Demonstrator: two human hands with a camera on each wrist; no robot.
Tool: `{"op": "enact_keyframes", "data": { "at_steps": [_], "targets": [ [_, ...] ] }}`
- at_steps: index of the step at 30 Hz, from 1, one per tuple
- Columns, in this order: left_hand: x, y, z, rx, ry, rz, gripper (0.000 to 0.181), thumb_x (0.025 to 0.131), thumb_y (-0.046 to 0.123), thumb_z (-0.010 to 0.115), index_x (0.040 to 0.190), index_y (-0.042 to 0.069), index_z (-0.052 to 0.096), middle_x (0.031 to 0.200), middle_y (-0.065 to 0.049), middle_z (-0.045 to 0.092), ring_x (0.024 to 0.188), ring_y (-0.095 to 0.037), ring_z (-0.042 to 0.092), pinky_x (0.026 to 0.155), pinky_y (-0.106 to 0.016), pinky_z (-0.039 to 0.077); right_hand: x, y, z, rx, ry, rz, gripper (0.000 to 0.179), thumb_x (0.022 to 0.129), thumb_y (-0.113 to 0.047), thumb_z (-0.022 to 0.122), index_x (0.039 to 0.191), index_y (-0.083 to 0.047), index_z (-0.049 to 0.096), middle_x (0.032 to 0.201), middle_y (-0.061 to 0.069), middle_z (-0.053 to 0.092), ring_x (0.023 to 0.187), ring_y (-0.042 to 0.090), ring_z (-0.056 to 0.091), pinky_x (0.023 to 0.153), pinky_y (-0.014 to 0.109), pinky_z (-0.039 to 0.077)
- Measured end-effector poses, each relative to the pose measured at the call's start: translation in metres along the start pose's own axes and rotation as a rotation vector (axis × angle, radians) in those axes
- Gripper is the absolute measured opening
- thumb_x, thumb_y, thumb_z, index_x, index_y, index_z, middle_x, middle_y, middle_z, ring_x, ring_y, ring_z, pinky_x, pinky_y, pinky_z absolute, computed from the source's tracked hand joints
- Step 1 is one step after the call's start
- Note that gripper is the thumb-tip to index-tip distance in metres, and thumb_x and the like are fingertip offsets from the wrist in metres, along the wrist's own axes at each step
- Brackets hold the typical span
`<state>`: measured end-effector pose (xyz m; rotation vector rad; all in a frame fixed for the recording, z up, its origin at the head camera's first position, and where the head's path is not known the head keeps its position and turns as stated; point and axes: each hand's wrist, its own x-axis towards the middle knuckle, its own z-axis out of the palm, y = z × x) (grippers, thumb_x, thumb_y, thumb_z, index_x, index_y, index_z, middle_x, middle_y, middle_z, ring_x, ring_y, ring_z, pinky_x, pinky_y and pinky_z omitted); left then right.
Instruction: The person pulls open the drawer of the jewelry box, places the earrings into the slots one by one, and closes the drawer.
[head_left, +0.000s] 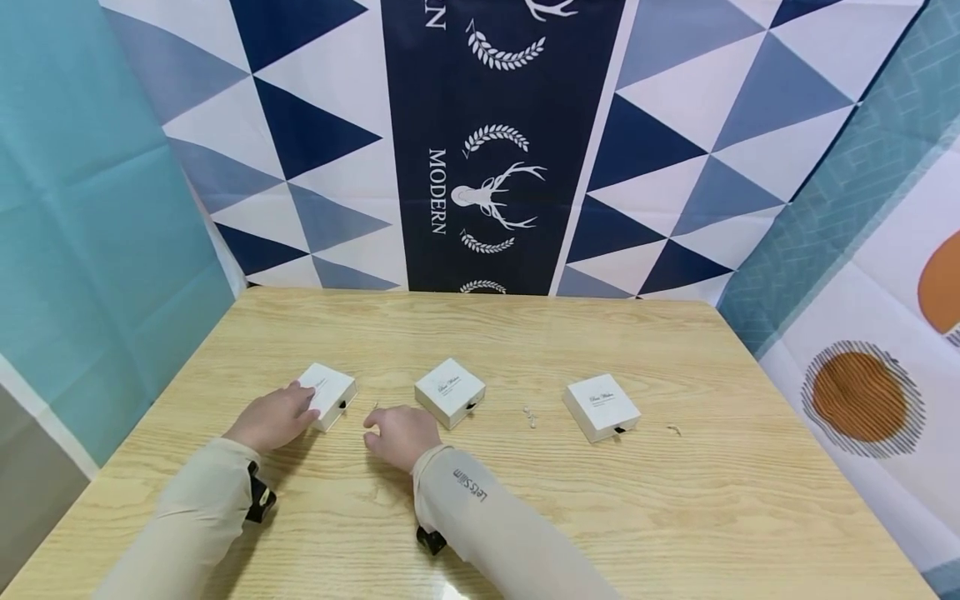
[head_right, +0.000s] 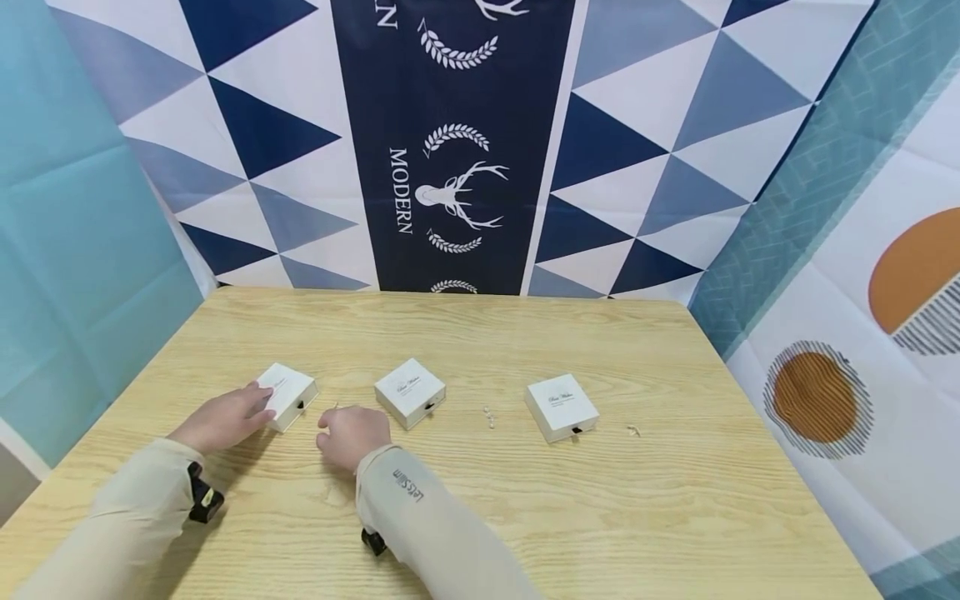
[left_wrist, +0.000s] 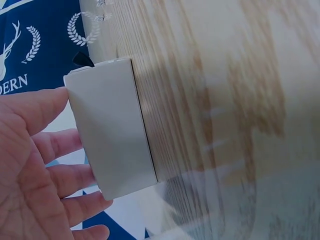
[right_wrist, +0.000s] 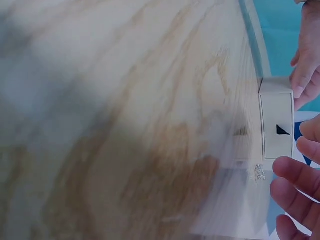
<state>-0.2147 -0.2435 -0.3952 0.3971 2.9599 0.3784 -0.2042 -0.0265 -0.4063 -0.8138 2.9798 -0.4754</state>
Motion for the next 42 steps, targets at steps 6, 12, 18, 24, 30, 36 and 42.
{"op": "enact_keyframes", "data": {
  "at_steps": [6, 12, 18, 24, 30, 36, 42],
  "targets": [
    [0.001, -0.002, 0.001, 0.008, 0.001, 0.006, 0.048, 0.096, 0.020, 0.054, 0.129, -0.015, 0.049, 0.131, -0.041, 0.041, 0.123, -0.053, 0.041, 0.096, -0.060, 0.037, 0.005, 0.000, 0.001, 0.004, -0.010, 0.018, 0.023, 0.092, -0.028, 0.059, 0.110, -0.022, 0.072, 0.049, -0.008, 0.047, 0.050, 0.005, 0.042, 0.047, 0.018, 0.034],
    [0.000, -0.002, 0.001, 0.010, -0.003, 0.000, 0.049, 0.096, 0.021, 0.054, 0.130, -0.014, 0.049, 0.133, -0.041, 0.040, 0.123, -0.053, 0.040, 0.096, -0.060, 0.037, 0.011, -0.002, 0.001, -0.001, -0.017, 0.012, 0.023, 0.091, -0.027, 0.059, 0.109, -0.022, 0.072, 0.059, -0.009, 0.059, 0.055, 0.004, 0.047, 0.051, 0.018, 0.037],
    [0.000, 0.000, 0.000, 0.008, 0.006, -0.004, 0.050, 0.097, 0.022, 0.053, 0.132, -0.013, 0.047, 0.134, -0.041, 0.038, 0.122, -0.054, 0.040, 0.097, -0.060, 0.036, 0.016, -0.005, 0.000, -0.018, 0.006, 0.024, 0.021, 0.091, -0.027, 0.061, 0.107, -0.022, 0.073, 0.061, -0.008, 0.062, 0.054, 0.006, 0.049, 0.047, 0.019, 0.037],
    [-0.004, 0.001, 0.001, -0.007, -0.001, -0.016, 0.049, 0.097, 0.022, 0.053, 0.132, -0.012, 0.048, 0.134, -0.041, 0.037, 0.122, -0.054, 0.040, 0.097, -0.060, 0.035, 0.019, -0.006, 0.005, -0.024, 0.003, 0.043, 0.019, 0.091, -0.027, 0.061, 0.106, -0.023, 0.073, 0.074, -0.008, 0.069, 0.061, 0.006, 0.055, 0.051, 0.020, 0.041],
    [-0.005, -0.001, 0.003, 0.001, 0.008, -0.003, 0.049, 0.097, 0.023, 0.053, 0.131, -0.012, 0.049, 0.134, -0.041, 0.038, 0.122, -0.054, 0.041, 0.097, -0.059, 0.036, 0.021, -0.007, 0.009, -0.004, 0.018, 0.062, 0.018, 0.090, -0.027, 0.063, 0.103, -0.022, 0.074, 0.083, -0.008, 0.072, 0.063, 0.006, 0.057, 0.053, 0.022, 0.043],
    [-0.003, -0.002, 0.002, 0.000, 0.012, 0.007, 0.048, 0.097, 0.022, 0.053, 0.130, -0.012, 0.050, 0.133, -0.041, 0.039, 0.122, -0.053, 0.041, 0.097, -0.060, 0.036, 0.026, -0.010, 0.008, -0.020, 0.032, 0.068, 0.016, 0.089, -0.025, 0.063, 0.100, -0.023, 0.075, 0.086, -0.009, 0.072, 0.068, 0.007, 0.061, 0.054, 0.022, 0.044],
    [-0.002, -0.002, 0.001, 0.012, 0.012, 0.015, 0.047, 0.097, 0.022, 0.053, 0.130, -0.012, 0.051, 0.132, -0.041, 0.040, 0.120, -0.053, 0.043, 0.096, -0.059, 0.037, 0.032, -0.012, 0.007, -0.015, 0.044, 0.091, 0.015, 0.089, -0.024, 0.064, 0.098, -0.022, 0.075, 0.092, -0.009, 0.072, 0.079, 0.009, 0.066, 0.060, 0.025, 0.047]
  ]
}}
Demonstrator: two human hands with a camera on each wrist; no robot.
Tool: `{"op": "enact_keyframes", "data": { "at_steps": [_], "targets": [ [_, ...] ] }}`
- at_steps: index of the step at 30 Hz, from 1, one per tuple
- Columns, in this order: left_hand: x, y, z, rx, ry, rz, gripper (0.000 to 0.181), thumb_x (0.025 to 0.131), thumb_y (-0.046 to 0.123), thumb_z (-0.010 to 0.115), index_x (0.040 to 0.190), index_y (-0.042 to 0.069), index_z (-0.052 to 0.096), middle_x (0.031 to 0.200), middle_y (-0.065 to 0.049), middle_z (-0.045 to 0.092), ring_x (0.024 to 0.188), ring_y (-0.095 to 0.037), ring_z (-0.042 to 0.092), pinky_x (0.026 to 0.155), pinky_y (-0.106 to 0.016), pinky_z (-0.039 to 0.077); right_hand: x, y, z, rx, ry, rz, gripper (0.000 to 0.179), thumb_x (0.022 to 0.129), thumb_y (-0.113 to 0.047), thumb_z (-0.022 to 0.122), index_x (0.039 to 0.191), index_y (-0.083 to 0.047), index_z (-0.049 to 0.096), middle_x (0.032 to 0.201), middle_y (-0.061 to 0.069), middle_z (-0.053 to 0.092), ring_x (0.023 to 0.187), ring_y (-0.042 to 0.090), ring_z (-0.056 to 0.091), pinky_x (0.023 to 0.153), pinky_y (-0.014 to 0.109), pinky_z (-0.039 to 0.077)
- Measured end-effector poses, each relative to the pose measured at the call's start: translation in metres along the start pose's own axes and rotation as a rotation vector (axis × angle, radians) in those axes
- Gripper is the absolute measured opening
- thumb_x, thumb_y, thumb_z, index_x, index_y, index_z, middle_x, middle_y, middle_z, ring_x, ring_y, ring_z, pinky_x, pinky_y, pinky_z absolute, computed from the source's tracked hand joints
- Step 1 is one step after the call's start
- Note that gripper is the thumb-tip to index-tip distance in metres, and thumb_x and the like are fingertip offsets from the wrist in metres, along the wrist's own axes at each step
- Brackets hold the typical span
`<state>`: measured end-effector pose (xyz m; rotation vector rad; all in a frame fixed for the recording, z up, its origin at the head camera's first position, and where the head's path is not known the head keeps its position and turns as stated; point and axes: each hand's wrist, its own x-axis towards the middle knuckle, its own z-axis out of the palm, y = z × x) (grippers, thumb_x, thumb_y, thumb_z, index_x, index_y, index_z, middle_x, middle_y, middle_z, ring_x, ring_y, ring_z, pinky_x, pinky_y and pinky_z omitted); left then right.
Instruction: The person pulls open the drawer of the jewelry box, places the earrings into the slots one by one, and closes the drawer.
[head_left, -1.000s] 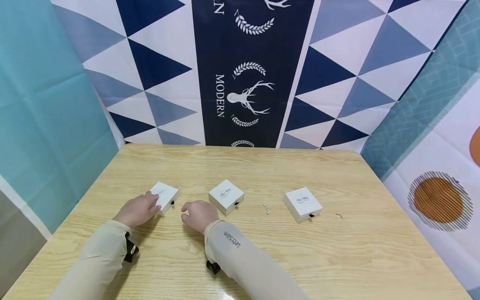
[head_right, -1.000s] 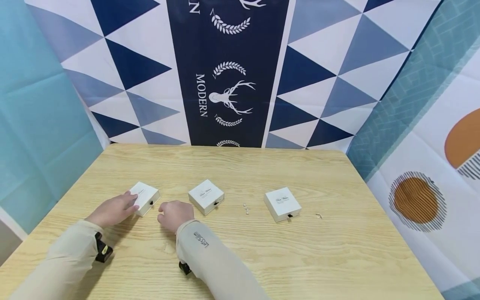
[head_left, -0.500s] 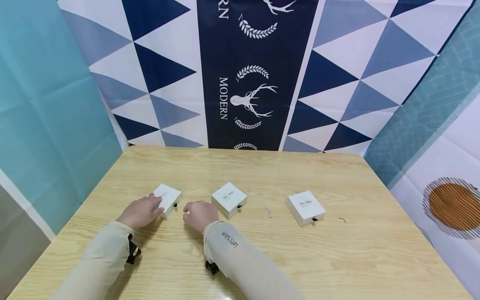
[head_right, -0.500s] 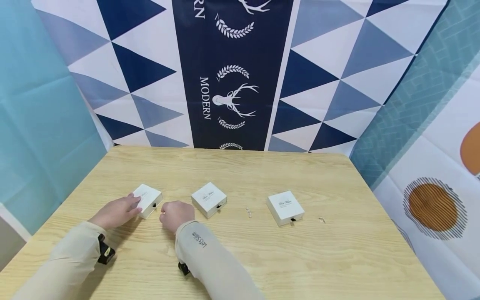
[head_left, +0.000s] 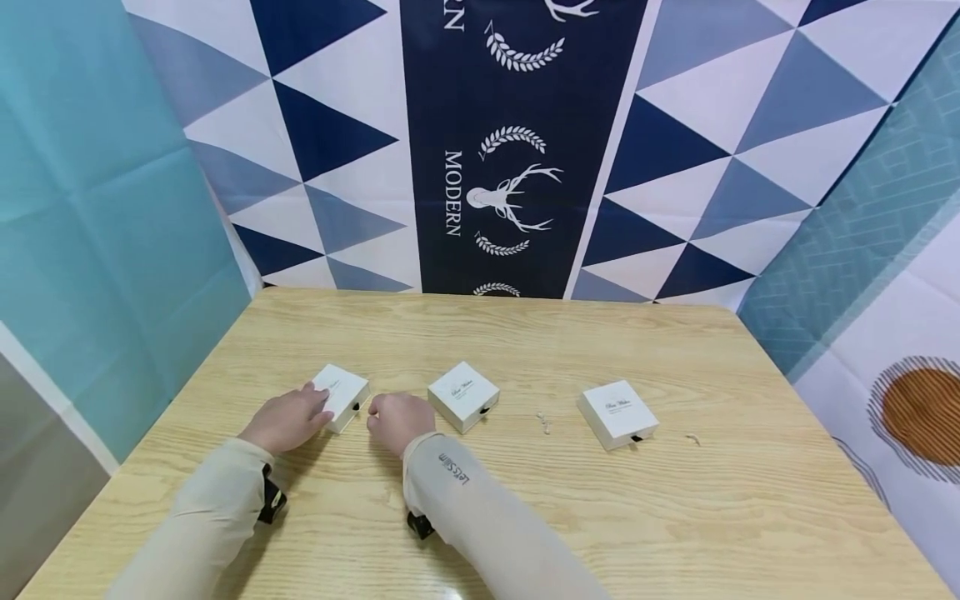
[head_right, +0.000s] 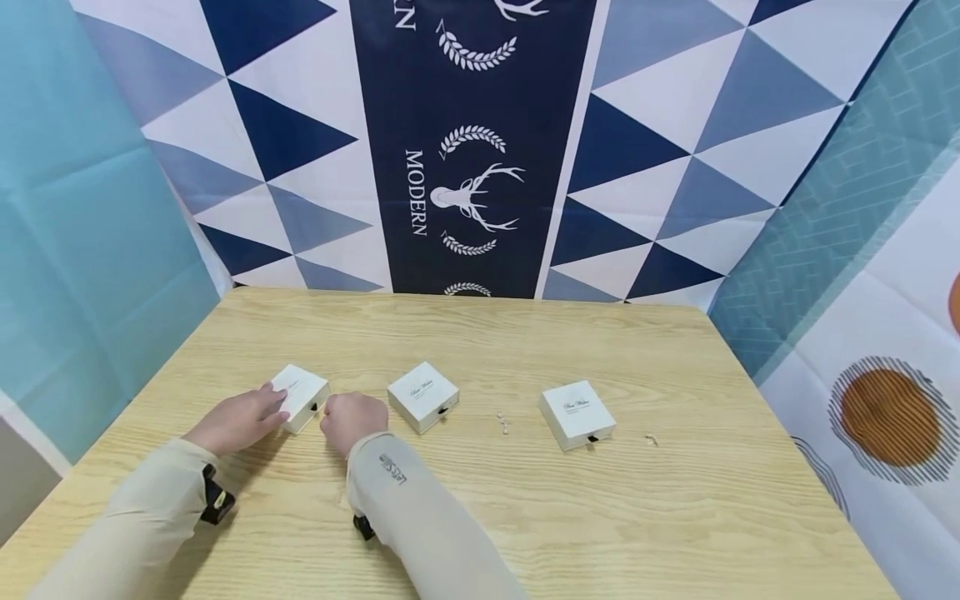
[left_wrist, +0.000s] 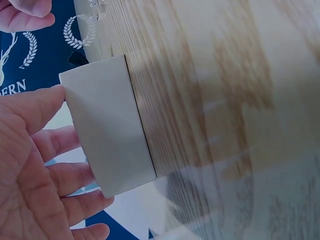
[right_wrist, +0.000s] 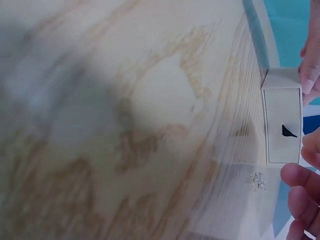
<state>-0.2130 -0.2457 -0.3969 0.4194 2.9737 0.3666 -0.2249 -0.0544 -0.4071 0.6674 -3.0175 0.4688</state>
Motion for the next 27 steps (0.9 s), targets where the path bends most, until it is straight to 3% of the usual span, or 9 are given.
{"op": "enact_keyframes", "data": {
  "at_steps": [12, 19, 24, 27],
  "targets": [
    [0.003, 0.000, 0.003, 0.013, 0.007, 0.007, 0.047, 0.097, 0.022, 0.054, 0.130, -0.011, 0.051, 0.132, -0.038, 0.044, 0.122, -0.051, 0.043, 0.096, -0.058, 0.038, 0.005, 0.006, 0.008, 0.015, 0.027, 0.045, 0.012, 0.088, -0.020, 0.065, 0.083, -0.019, 0.076, 0.070, -0.009, 0.066, 0.057, 0.007, 0.053, 0.051, 0.025, 0.041],
    [0.004, -0.001, 0.003, 0.023, 0.017, 0.036, 0.046, 0.097, 0.021, 0.054, 0.129, -0.012, 0.052, 0.130, -0.037, 0.046, 0.122, -0.050, 0.044, 0.096, -0.057, 0.039, 0.010, 0.004, 0.012, 0.025, 0.031, 0.068, 0.011, 0.087, -0.021, 0.066, 0.087, -0.021, 0.077, 0.079, -0.011, 0.070, 0.063, 0.006, 0.058, 0.054, 0.026, 0.045],
    [0.002, 0.000, 0.002, 0.024, 0.017, 0.019, 0.046, 0.097, 0.021, 0.054, 0.129, -0.012, 0.051, 0.131, -0.039, 0.044, 0.120, -0.051, 0.045, 0.095, -0.057, 0.039, 0.012, -0.001, 0.013, 0.030, 0.019, 0.065, 0.012, 0.088, -0.023, 0.066, 0.093, -0.022, 0.076, 0.089, -0.011, 0.072, 0.077, 0.008, 0.065, 0.063, 0.028, 0.049],
    [0.000, 0.000, 0.002, 0.025, 0.021, 0.011, 0.046, 0.097, 0.021, 0.054, 0.129, -0.012, 0.051, 0.131, -0.039, 0.043, 0.120, -0.051, 0.046, 0.095, -0.057, 0.039, 0.013, -0.005, 0.014, 0.019, 0.024, 0.063, 0.012, 0.088, -0.024, 0.066, 0.094, -0.022, 0.076, 0.089, -0.011, 0.072, 0.076, 0.009, 0.065, 0.062, 0.027, 0.048]
  ]
}}
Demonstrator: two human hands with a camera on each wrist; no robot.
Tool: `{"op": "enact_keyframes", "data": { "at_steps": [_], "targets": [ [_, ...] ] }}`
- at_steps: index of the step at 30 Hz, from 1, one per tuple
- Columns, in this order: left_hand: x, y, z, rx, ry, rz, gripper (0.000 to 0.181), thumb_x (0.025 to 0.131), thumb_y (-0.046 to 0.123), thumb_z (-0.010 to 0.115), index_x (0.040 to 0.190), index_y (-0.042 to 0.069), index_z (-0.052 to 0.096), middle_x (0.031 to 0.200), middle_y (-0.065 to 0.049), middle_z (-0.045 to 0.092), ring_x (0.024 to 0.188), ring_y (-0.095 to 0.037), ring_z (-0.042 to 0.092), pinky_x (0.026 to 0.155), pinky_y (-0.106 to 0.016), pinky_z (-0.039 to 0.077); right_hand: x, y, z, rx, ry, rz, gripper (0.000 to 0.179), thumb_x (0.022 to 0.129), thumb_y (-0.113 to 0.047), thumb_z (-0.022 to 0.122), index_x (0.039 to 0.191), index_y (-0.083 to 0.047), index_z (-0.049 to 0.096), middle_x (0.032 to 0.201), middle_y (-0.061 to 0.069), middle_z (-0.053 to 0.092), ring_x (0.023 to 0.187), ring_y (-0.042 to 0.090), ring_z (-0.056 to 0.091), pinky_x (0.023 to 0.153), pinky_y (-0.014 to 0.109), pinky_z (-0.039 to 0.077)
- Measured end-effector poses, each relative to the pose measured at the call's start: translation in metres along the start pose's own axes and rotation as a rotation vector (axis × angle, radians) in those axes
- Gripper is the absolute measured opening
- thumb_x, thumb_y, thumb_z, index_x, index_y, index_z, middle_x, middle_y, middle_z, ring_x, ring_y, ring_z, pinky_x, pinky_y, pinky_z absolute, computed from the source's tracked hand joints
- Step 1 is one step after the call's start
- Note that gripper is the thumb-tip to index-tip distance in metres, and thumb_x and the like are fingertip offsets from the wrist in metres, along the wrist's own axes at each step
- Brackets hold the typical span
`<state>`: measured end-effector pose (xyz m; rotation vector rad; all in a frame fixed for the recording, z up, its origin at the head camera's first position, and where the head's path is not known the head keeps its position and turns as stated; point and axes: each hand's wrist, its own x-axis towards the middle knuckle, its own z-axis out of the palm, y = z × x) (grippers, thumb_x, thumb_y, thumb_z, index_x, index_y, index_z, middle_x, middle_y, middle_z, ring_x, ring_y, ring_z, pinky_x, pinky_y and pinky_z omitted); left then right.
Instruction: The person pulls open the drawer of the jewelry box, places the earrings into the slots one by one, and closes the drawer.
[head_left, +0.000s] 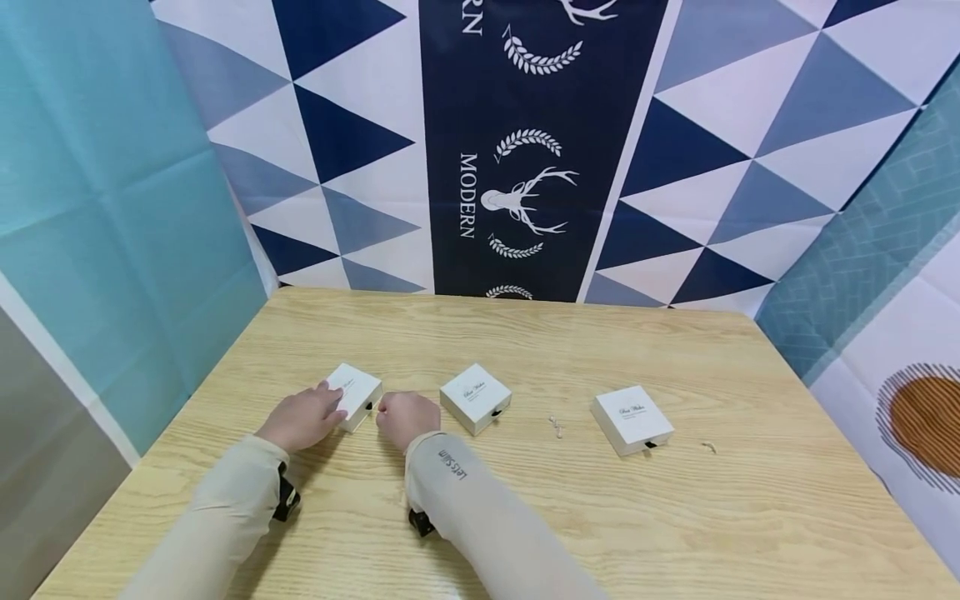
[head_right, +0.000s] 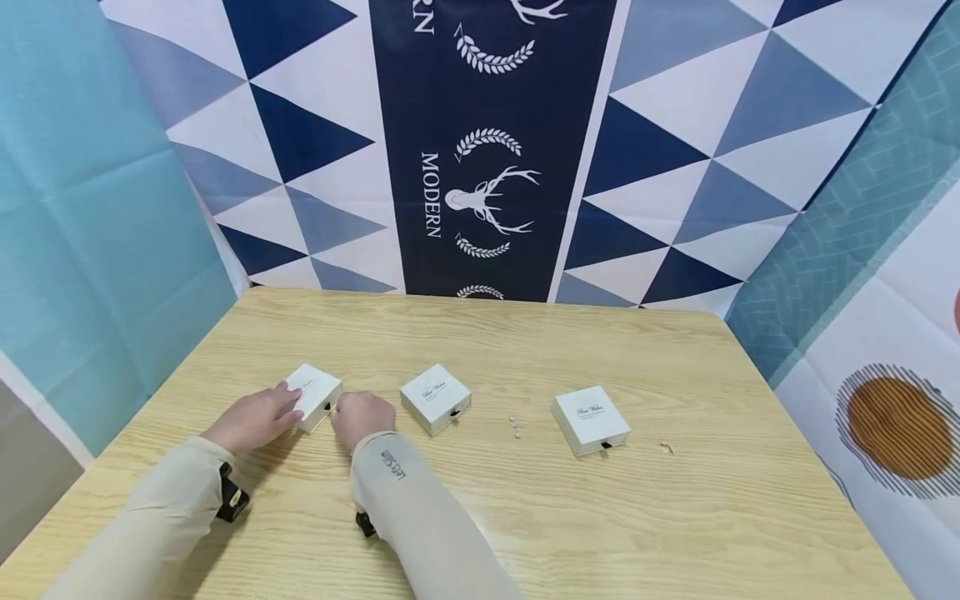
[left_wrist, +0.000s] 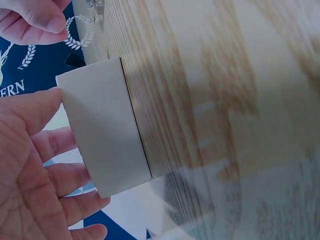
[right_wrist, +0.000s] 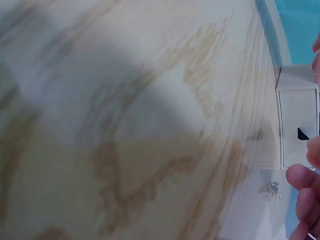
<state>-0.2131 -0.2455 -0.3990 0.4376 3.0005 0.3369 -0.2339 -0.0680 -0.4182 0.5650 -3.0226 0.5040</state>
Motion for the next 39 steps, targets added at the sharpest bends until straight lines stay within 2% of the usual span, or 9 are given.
{"op": "enact_keyframes", "data": {
  "at_steps": [11, 18, 26, 31, 36, 39],
  "targets": [
    [0.001, -0.001, 0.005, 0.011, 0.017, 0.008, 0.045, 0.097, 0.020, 0.054, 0.129, -0.012, 0.052, 0.131, -0.040, 0.043, 0.117, -0.052, 0.047, 0.094, -0.058, 0.040, 0.005, -0.004, 0.003, 0.044, -0.019, 0.041, 0.011, 0.089, -0.027, 0.065, 0.091, -0.022, 0.075, 0.085, -0.009, 0.071, 0.073, 0.010, 0.064, 0.060, 0.028, 0.047],
    [0.000, 0.000, 0.006, 0.018, 0.020, 0.006, 0.045, 0.097, 0.021, 0.055, 0.129, -0.011, 0.053, 0.130, -0.041, 0.044, 0.116, -0.051, 0.048, 0.094, -0.058, 0.040, 0.005, -0.006, 0.007, 0.075, -0.037, 0.063, 0.015, 0.091, -0.025, 0.063, 0.082, -0.021, 0.074, 0.074, -0.009, 0.065, 0.061, 0.008, 0.055, 0.054, 0.026, 0.043],
    [-0.001, 0.000, 0.004, 0.032, 0.027, -0.003, 0.044, 0.097, 0.020, 0.054, 0.129, -0.010, 0.053, 0.131, -0.040, 0.043, 0.116, -0.052, 0.048, 0.094, -0.058, 0.040, 0.009, -0.009, 0.009, 0.083, -0.027, 0.055, 0.033, 0.092, -0.026, 0.062, 0.061, -0.018, 0.058, 0.059, -0.007, 0.052, 0.054, 0.009, 0.047, 0.050, 0.026, 0.038],
    [0.001, -0.001, 0.005, 0.030, 0.037, -0.004, 0.044, 0.097, 0.021, 0.054, 0.128, -0.010, 0.054, 0.131, -0.040, 0.043, 0.117, -0.051, 0.048, 0.093, -0.058, 0.040, 0.011, -0.009, 0.011, 0.084, -0.008, 0.057, 0.041, 0.092, -0.025, 0.062, 0.055, -0.016, 0.048, 0.053, -0.006, 0.047, 0.050, 0.009, 0.045, 0.046, 0.025, 0.035],
    [0.001, -0.002, 0.006, 0.046, 0.057, 0.012, 0.043, 0.096, 0.020, 0.057, 0.127, -0.010, 0.055, 0.128, -0.039, 0.047, 0.114, -0.050, 0.051, 0.091, -0.057, 0.043, 0.011, -0.011, 0.010, 0.095, 0.009, 0.054, 0.042, 0.092, -0.024, 0.062, 0.054, -0.017, 0.046, 0.052, -0.006, 0.047, 0.049, 0.009, 0.044, 0.045, 0.025, 0.034],
    [0.000, -0.003, 0.006, 0.056, 0.065, 0.026, 0.043, 0.095, 0.019, 0.058, 0.126, -0.010, 0.056, 0.126, -0.038, 0.050, 0.113, -0.049, 0.052, 0.089, -0.057, 0.044, 0.011, -0.012, 0.010, 0.089, 0.020, 0.048, 0.039, 0.092, -0.023, 0.062, 0.055, -0.017, 0.051, 0.054, -0.007, 0.049, 0.049, 0.008, 0.045, 0.045, 0.024, 0.034]
  ]
}}
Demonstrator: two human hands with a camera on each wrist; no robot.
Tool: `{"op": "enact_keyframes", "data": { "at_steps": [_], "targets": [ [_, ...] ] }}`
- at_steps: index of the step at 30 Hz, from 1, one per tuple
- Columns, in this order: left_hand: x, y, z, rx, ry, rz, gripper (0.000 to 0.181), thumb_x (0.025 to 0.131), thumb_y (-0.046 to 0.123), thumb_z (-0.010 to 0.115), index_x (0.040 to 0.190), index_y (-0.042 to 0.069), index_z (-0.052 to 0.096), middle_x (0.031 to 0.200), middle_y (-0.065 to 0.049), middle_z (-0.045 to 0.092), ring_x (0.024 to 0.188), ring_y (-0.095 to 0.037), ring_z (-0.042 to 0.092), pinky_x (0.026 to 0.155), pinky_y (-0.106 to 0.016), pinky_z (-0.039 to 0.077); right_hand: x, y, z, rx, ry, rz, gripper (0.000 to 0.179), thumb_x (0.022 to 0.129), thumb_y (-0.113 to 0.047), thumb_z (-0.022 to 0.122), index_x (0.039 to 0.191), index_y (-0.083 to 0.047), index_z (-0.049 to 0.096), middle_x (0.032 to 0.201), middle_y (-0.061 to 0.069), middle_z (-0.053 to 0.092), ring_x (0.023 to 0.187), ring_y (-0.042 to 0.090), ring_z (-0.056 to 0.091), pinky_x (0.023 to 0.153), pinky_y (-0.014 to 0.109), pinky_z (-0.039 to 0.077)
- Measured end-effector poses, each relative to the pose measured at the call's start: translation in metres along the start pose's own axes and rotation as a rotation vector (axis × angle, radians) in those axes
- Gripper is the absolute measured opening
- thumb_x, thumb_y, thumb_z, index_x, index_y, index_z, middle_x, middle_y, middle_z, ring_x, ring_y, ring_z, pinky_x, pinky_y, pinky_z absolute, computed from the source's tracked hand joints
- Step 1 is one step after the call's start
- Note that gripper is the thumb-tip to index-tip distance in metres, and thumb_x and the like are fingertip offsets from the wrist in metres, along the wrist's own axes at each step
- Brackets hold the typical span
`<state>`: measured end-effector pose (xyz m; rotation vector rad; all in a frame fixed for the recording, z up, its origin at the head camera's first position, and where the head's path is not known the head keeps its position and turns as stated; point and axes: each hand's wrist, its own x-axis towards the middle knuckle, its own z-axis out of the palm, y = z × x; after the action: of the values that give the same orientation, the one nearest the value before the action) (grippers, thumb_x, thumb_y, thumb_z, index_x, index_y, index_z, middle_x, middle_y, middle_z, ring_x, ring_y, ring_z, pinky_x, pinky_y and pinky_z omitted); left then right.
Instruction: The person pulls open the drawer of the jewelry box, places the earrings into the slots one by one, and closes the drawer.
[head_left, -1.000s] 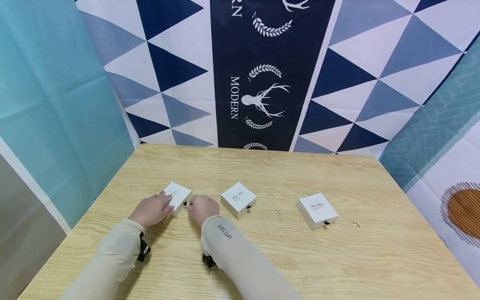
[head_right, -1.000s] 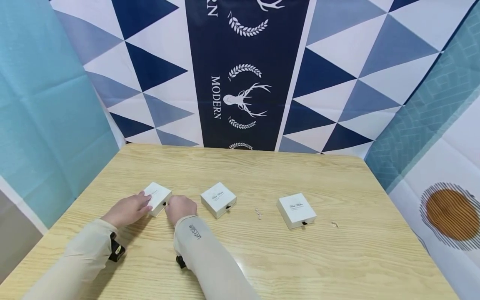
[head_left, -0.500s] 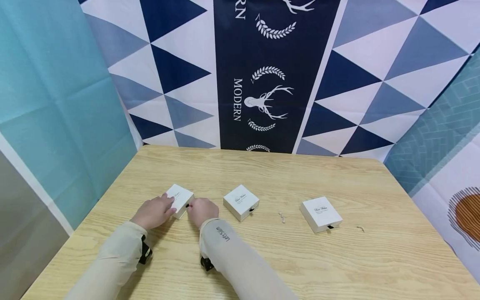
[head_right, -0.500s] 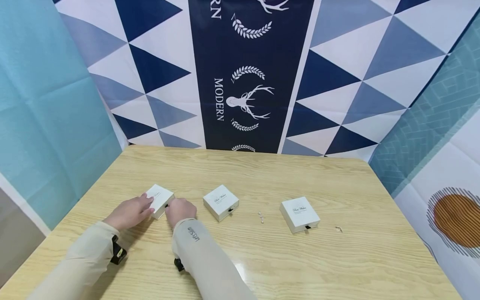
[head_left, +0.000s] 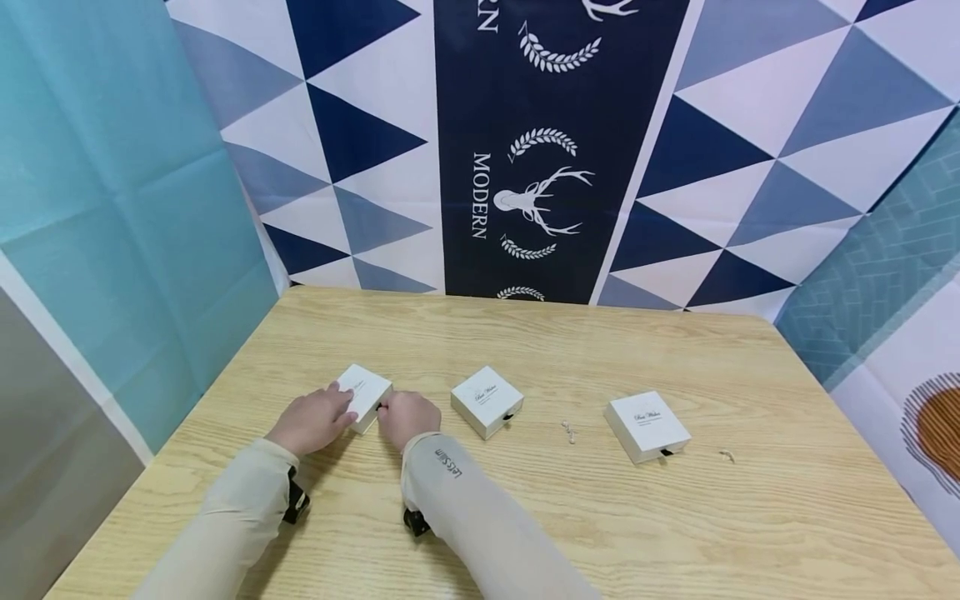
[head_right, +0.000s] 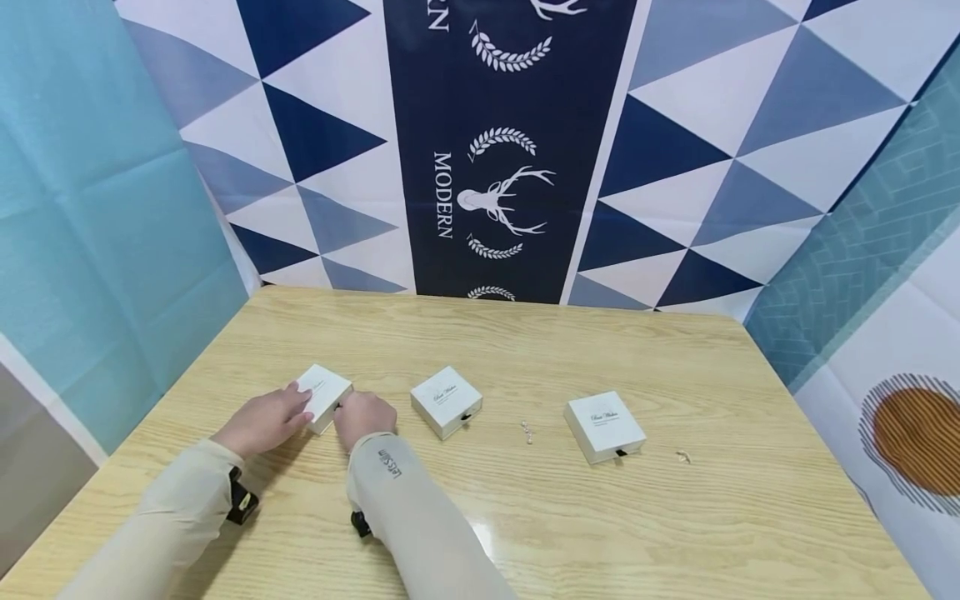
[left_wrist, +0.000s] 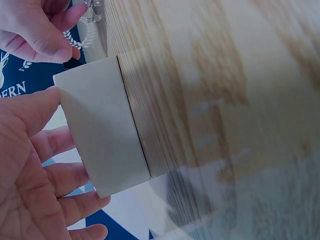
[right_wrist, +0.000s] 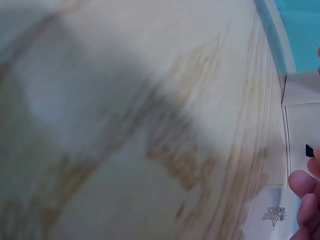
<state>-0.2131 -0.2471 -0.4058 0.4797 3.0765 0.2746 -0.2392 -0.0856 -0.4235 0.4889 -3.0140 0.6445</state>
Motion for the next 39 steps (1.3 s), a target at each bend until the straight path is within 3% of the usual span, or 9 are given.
{"op": "enact_keyframes", "data": {
  "at_steps": [4, 8, 17, 23, 32, 39],
  "targets": [
    [-0.0005, -0.0001, -0.0002, -0.003, -0.006, -0.008, 0.043, 0.095, 0.020, 0.057, 0.127, -0.010, 0.055, 0.128, -0.037, 0.049, 0.115, -0.049, 0.051, 0.091, -0.057, 0.043, 0.0010, -0.0007, 0.0019, -0.003, 0.029, -0.018, 0.024, 0.093, -0.025, 0.061, 0.071, -0.018, 0.069, 0.061, -0.007, 0.060, 0.051, 0.006, 0.048, 0.046, 0.023, 0.037],
    [0.0000, 0.0007, -0.0019, -0.011, -0.022, -0.016, 0.044, 0.096, 0.021, 0.056, 0.128, -0.009, 0.054, 0.130, -0.038, 0.046, 0.117, -0.050, 0.049, 0.093, -0.057, 0.041, 0.0022, -0.0008, 0.0026, -0.002, 0.035, -0.013, 0.018, 0.094, -0.027, 0.060, 0.089, -0.021, 0.076, 0.071, -0.007, 0.068, 0.054, 0.005, 0.051, 0.048, 0.023, 0.039],
    [-0.0007, 0.0039, -0.0032, -0.017, -0.042, -0.029, 0.044, 0.097, 0.019, 0.055, 0.129, -0.010, 0.054, 0.131, -0.038, 0.045, 0.119, -0.050, 0.047, 0.096, -0.056, 0.040, 0.0021, -0.0022, 0.0006, -0.023, -0.008, 0.024, 0.023, 0.093, -0.025, 0.060, 0.074, -0.018, 0.070, 0.060, -0.007, 0.058, 0.051, 0.008, 0.048, 0.047, 0.024, 0.037],
    [-0.0014, 0.0055, -0.0025, -0.019, -0.051, -0.033, 0.043, 0.096, 0.019, 0.055, 0.128, -0.010, 0.054, 0.131, -0.039, 0.045, 0.119, -0.051, 0.047, 0.097, -0.056, 0.039, 0.0003, 0.0010, 0.0034, -0.052, -0.025, 0.033, 0.018, 0.092, -0.028, 0.062, 0.082, -0.017, 0.073, 0.067, -0.005, 0.062, 0.055, 0.009, 0.050, 0.049, 0.027, 0.040],
    [0.0005, 0.0010, -0.0021, 0.000, -0.055, -0.038, 0.044, 0.097, 0.022, 0.055, 0.128, -0.008, 0.055, 0.130, -0.037, 0.047, 0.119, -0.049, 0.048, 0.094, -0.057, 0.041, 0.0009, -0.0010, 0.0026, -0.094, -0.070, 0.040, 0.021, 0.092, -0.029, 0.063, 0.075, -0.017, 0.069, 0.064, -0.005, 0.058, 0.055, 0.009, 0.050, 0.051, 0.027, 0.041],
    [0.0016, 0.0025, -0.0059, -0.022, -0.077, -0.066, 0.044, 0.097, 0.022, 0.054, 0.130, -0.007, 0.054, 0.133, -0.034, 0.046, 0.122, -0.048, 0.046, 0.095, -0.062, 0.036, 0.0010, -0.0027, 0.0000, -0.136, -0.055, 0.030, 0.023, 0.090, -0.029, 0.064, 0.072, -0.016, 0.068, 0.060, -0.005, 0.057, 0.053, 0.010, 0.050, 0.050, 0.028, 0.042]
  ]
}}
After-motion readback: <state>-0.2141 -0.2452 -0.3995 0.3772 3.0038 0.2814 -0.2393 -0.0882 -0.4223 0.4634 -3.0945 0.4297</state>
